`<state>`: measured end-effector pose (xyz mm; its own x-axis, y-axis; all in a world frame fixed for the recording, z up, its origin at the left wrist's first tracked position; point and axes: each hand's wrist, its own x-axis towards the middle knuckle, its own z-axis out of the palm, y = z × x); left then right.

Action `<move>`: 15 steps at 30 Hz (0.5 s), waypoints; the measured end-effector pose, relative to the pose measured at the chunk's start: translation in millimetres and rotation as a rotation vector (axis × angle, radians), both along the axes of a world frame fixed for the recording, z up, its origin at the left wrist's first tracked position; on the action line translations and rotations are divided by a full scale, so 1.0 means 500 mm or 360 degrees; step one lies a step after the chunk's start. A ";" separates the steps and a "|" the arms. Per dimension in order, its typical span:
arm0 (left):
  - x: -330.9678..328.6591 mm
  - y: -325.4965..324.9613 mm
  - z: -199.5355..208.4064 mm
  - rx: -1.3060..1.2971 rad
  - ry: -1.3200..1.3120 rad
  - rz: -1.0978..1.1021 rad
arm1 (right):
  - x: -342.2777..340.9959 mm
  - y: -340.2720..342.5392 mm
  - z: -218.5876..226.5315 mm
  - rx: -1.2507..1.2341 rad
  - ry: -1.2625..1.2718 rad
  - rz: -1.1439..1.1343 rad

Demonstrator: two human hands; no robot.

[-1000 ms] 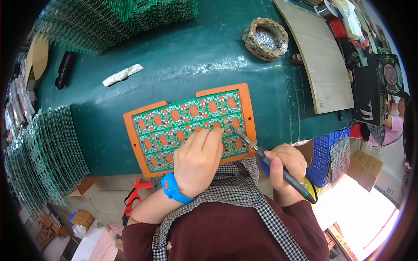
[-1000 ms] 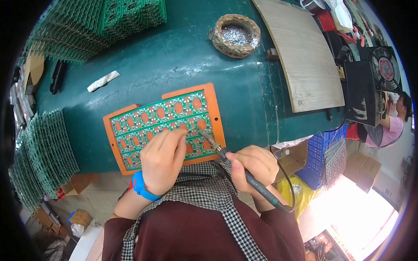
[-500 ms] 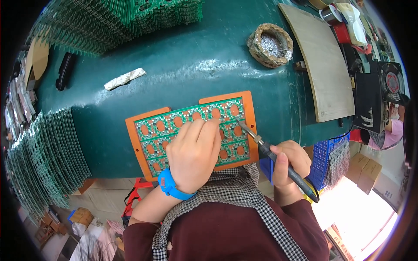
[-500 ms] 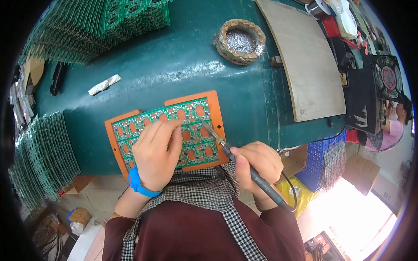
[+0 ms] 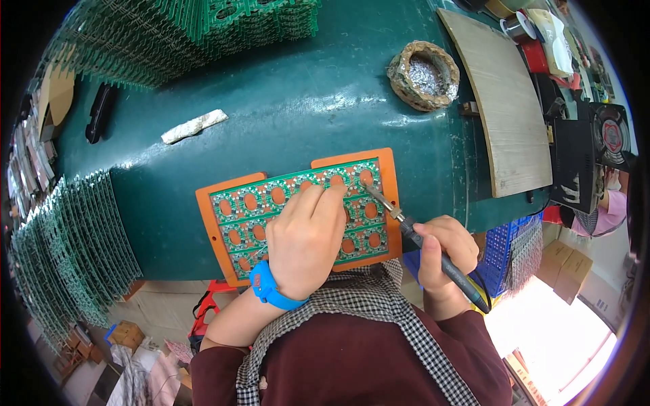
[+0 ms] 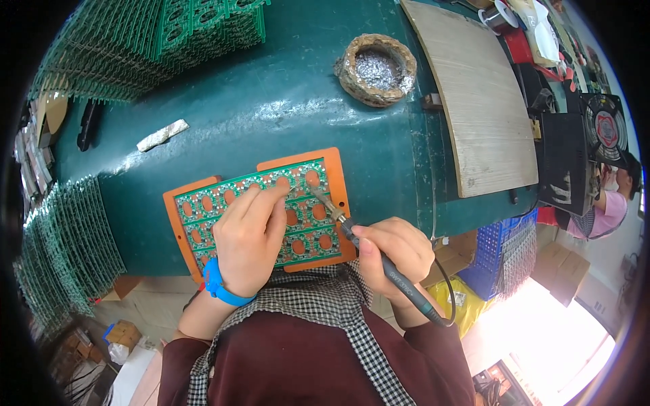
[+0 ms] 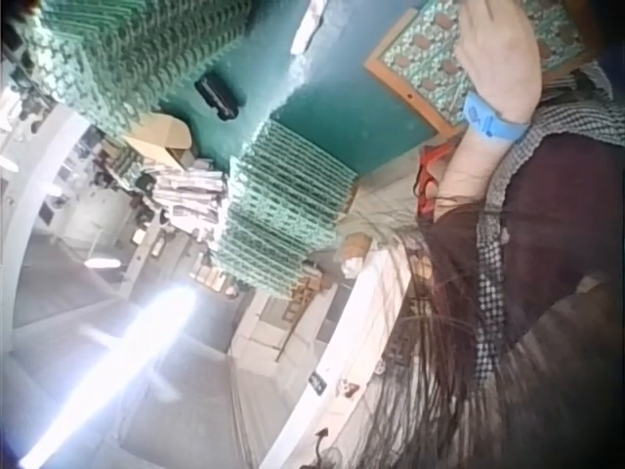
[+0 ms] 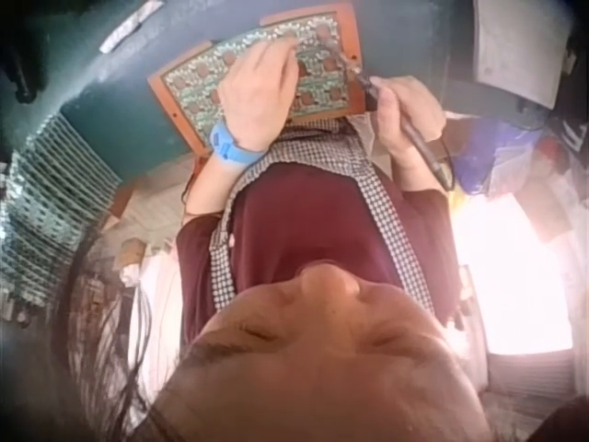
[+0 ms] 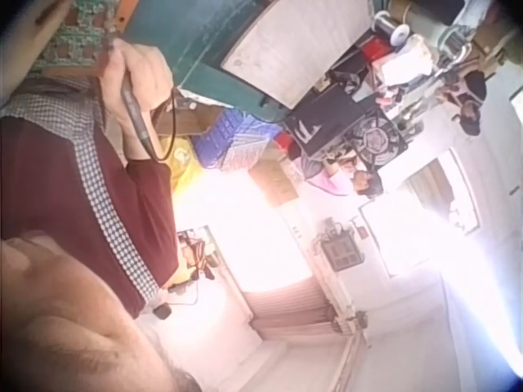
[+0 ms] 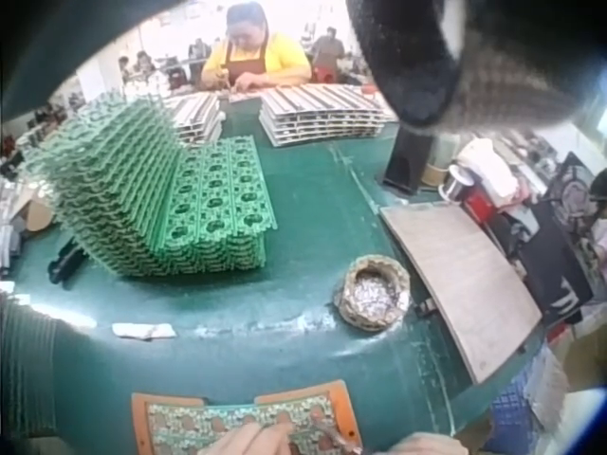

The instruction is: The person solders electronic components onto printed circuit boards using a soldering iron and solder wire.

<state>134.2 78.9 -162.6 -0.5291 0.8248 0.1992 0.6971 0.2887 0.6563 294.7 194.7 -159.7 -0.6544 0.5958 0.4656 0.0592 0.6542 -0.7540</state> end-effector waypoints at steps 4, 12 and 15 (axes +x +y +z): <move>0.000 -0.001 0.004 -0.0046 -0.0045 -0.0022 | 0.001 0.002 0.000 -0.0026 0.0003 -0.0004; -0.009 -0.002 0.011 -0.0045 0.0056 -0.0045 | -0.003 -0.001 0.005 -0.0008 -0.0038 -0.0012; -0.017 -0.005 0.010 -0.0040 0.0192 0.0041 | -0.006 0.003 0.010 0.0054 0.0006 -0.0001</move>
